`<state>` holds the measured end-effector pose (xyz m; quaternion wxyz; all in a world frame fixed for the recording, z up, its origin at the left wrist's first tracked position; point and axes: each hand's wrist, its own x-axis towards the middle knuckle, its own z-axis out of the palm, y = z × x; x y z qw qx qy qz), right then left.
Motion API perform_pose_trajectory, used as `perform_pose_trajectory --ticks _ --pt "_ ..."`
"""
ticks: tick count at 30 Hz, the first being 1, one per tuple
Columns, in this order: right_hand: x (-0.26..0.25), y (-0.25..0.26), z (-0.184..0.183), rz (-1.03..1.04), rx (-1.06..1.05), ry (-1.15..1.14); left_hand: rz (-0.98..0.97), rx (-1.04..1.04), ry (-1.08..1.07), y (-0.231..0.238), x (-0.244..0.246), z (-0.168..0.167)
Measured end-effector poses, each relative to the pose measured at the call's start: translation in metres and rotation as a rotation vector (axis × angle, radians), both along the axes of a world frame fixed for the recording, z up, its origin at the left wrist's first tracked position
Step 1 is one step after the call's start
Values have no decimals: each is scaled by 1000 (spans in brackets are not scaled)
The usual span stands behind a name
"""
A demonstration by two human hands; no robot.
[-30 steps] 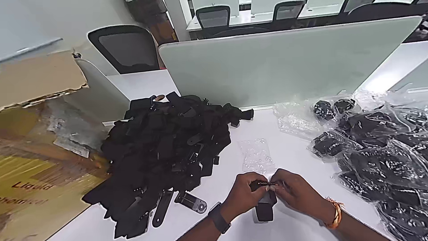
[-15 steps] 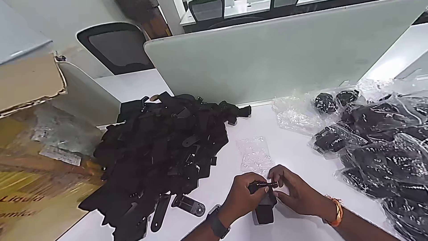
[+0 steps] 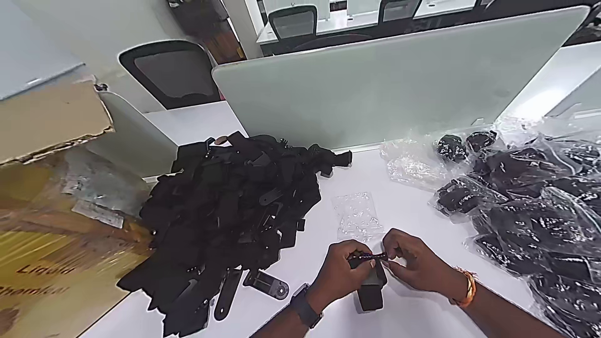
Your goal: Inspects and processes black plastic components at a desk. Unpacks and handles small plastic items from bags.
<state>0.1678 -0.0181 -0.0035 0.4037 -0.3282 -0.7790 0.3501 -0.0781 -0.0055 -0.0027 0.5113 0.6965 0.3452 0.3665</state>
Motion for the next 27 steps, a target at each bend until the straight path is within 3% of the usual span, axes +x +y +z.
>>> perform_pose_trajectory --ticks 7,27 --pt "-3 -8 2 -78 -40 -154 -25 -5 -36 0 0 -2" --pt "-7 -6 -4 52 -127 18 -76 9 28 -1 -4 5"
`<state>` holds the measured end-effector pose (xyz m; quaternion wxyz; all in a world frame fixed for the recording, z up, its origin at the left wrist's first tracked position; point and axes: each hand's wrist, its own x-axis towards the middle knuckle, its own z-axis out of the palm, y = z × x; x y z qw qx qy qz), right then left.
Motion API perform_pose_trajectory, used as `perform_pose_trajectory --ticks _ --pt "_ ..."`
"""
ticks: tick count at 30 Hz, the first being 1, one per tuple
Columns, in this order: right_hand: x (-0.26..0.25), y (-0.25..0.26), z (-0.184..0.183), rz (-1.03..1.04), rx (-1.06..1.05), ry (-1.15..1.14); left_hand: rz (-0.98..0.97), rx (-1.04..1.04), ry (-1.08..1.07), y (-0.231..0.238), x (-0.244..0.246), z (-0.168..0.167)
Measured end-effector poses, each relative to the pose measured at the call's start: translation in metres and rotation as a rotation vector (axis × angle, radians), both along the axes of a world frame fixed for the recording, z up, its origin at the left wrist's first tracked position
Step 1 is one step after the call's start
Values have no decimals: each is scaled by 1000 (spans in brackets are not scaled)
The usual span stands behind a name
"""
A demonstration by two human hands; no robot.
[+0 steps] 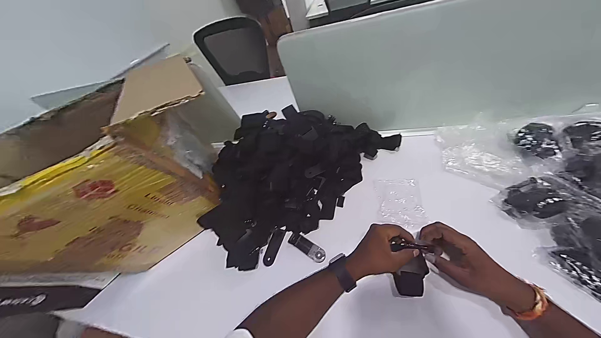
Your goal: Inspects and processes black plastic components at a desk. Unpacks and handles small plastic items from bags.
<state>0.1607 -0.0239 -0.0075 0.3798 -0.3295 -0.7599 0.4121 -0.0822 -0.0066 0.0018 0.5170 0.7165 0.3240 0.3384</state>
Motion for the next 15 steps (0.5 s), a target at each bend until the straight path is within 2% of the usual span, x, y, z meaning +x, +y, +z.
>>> perform_pose_trajectory --ticks 4,11,15 --pt "-2 -3 -1 -61 59 -18 -11 27 -11 0 2 1" --pt "-5 -2 1 -2 88 -49 -6 70 1 0 1 3" --pt "-5 -6 2 -149 141 -165 -3 84 39 -1 1 2"
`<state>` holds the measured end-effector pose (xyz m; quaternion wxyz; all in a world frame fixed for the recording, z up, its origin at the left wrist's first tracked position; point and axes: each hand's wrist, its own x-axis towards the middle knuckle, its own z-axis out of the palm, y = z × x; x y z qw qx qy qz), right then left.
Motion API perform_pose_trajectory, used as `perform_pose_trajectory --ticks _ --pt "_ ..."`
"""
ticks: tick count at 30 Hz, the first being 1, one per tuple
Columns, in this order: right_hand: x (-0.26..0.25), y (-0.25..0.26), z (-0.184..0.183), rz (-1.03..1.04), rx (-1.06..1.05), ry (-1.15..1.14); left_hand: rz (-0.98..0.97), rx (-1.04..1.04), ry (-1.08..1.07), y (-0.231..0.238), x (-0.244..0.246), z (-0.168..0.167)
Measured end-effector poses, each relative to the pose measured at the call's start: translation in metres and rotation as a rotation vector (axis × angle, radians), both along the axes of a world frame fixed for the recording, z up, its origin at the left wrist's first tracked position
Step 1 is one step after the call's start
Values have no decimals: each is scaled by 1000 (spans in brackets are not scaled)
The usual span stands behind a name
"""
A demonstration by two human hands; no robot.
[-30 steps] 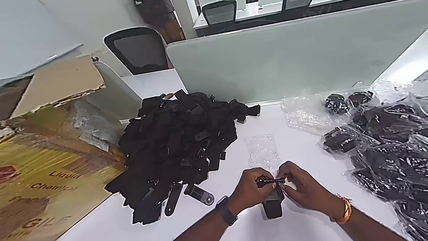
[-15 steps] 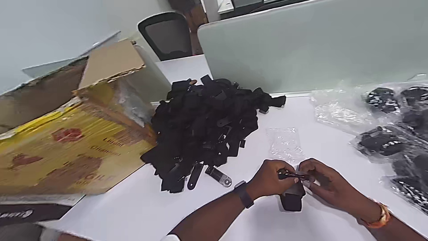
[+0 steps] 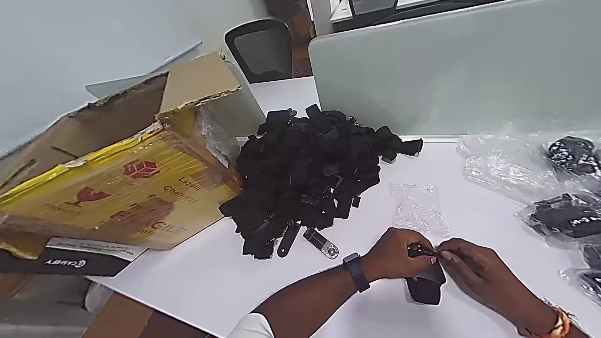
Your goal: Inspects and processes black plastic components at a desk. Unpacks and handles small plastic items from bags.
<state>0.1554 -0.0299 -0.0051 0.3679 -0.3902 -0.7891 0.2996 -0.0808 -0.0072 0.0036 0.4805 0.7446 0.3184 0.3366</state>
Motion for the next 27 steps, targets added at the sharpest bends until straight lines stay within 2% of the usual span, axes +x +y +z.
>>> perform_pose_trajectory --ticks 7,14,20,27 --pt "5 6 -5 143 -53 145 -4 5 -6 0 0 -3" --pt "19 11 9 256 -116 30 -15 12 6 0 1 -5" --pt "11 2 4 77 -25 -88 -3 18 0 0 1 -8" --pt "10 4 1 98 -61 -3 11 3 -25 0 1 -7"
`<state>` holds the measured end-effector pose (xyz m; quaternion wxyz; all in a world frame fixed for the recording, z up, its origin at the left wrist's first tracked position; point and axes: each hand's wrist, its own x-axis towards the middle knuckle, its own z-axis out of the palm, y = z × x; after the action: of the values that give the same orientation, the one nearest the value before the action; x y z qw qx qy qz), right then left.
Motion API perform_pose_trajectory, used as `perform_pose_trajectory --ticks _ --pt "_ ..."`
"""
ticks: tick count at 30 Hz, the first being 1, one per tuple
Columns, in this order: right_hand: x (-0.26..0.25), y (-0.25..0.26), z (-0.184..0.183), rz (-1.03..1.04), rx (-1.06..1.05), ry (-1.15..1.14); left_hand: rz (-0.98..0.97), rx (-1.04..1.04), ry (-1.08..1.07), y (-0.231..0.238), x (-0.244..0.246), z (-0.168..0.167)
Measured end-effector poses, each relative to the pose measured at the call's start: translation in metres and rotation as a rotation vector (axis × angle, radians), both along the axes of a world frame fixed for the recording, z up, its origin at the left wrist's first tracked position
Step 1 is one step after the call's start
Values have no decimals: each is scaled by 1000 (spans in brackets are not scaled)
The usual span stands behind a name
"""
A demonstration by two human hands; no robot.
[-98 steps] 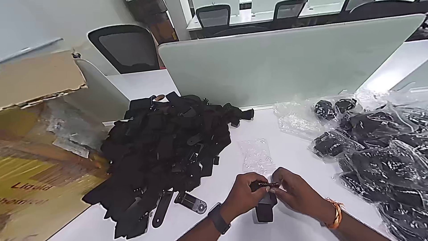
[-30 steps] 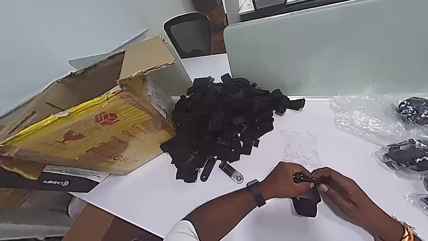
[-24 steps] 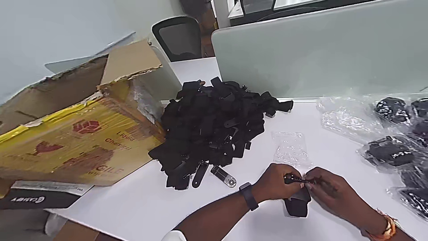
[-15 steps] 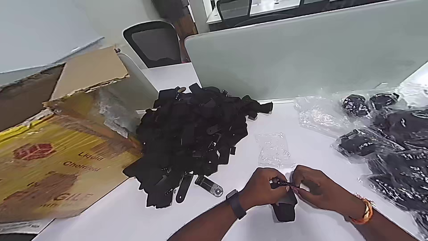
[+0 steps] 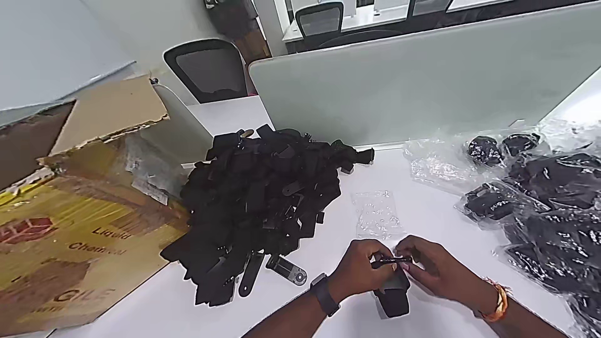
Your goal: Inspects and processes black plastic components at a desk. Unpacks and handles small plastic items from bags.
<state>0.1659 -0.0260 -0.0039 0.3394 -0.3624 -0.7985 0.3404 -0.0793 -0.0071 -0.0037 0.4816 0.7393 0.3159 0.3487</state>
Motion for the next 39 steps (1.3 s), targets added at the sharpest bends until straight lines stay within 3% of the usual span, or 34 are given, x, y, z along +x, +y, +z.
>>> perform_pose_trajectory --ticks 7,13,18,23,30,39 --pt "15 8 3 45 1 -59 -19 18 -1 2 -2 -1" --pt "23 14 8 -225 33 -58 -224 67 160 15 -13 25" --pt "12 13 -2 -279 64 120 200 389 342 48 -20 41" --pt "5 10 -3 -257 79 197 104 451 658 58 -7 17" --pt "0 8 -3 -229 254 45 199 567 516 51 -3 0" --pt "-19 31 16 -382 532 -315 194 599 301 54 -3 -2"
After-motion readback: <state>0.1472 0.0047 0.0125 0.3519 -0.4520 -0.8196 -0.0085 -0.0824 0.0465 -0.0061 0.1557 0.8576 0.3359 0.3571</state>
